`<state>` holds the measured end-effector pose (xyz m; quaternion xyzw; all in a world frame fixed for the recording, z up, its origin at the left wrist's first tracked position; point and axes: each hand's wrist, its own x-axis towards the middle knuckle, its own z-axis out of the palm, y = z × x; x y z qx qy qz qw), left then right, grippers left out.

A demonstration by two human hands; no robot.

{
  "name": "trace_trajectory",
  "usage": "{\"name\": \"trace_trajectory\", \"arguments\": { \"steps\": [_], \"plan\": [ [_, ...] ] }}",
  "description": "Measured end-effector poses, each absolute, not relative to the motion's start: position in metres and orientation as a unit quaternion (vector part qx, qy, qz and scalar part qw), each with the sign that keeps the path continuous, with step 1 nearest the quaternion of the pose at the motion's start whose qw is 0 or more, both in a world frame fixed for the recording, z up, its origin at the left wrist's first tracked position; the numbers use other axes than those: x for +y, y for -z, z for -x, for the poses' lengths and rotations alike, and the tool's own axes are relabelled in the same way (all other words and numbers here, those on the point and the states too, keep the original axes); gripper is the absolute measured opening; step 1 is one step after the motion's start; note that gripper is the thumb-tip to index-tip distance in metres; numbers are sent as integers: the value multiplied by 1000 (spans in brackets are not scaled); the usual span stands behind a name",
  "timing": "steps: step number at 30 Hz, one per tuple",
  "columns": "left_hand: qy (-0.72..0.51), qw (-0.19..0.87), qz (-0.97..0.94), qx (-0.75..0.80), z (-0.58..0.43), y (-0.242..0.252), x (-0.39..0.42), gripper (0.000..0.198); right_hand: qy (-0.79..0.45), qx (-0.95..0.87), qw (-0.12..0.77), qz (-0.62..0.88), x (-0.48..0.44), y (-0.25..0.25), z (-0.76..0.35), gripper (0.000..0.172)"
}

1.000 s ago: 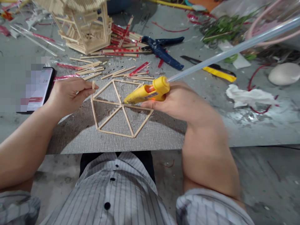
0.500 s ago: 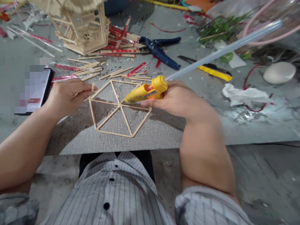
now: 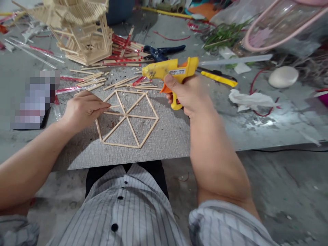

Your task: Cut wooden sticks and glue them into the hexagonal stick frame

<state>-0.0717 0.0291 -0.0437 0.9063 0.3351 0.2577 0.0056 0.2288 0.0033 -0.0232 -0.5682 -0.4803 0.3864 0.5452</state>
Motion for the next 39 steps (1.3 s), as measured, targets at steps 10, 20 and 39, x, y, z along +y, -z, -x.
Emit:
{"name": "trace_trajectory", "arguments": {
  "steps": [10,20,39],
  "plan": [
    [-232,-22,-918,320,67,48,29,29,-460,-460,496,574,4,26,-217,36],
    [-220,-8,-919,326,64,49,26,22,-495,-413,514,566,4,29,-205,14],
    [-217,16,-923,318,65,49,24,24,-507,-427,505,553,9,39,-205,39]
  ]
}}
